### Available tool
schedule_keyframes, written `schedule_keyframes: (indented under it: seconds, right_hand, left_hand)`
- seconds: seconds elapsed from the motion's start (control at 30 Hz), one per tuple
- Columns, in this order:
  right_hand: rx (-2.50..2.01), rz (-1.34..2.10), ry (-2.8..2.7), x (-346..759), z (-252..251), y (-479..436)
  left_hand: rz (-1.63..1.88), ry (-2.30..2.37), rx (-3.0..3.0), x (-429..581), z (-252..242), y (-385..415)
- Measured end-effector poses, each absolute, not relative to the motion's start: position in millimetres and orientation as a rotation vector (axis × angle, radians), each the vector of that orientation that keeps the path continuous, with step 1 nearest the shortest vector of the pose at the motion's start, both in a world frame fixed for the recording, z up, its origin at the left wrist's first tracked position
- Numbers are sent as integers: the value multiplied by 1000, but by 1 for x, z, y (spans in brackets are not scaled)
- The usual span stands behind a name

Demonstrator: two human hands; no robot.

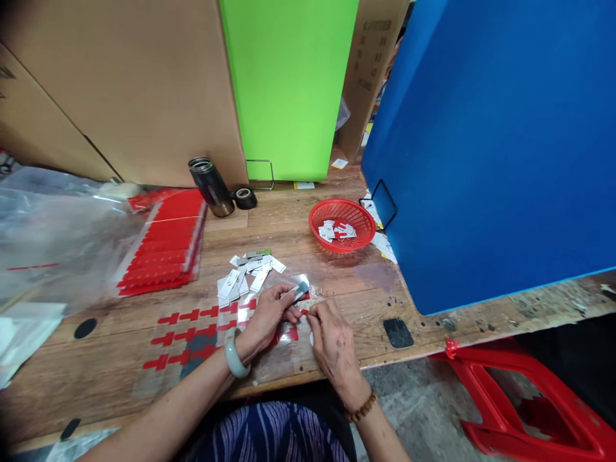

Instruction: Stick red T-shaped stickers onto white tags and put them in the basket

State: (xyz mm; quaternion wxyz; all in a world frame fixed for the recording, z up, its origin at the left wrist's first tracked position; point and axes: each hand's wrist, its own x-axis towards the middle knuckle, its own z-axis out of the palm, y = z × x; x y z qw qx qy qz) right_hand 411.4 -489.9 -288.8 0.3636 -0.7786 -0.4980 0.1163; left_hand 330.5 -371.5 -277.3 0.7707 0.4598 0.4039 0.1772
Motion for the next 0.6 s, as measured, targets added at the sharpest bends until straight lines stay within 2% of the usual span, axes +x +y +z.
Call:
schedule_keyframes:
  seconds: [0.33, 0.6]
  right_hand:
    - [-1807, 413, -1319, 405, -278, -508]
    - [-1719, 549, -854, 403, -264, -517]
  left_hand:
    - [393, 859, 972, 329, -273, -370]
    - [340, 849, 887, 321, -265, -368]
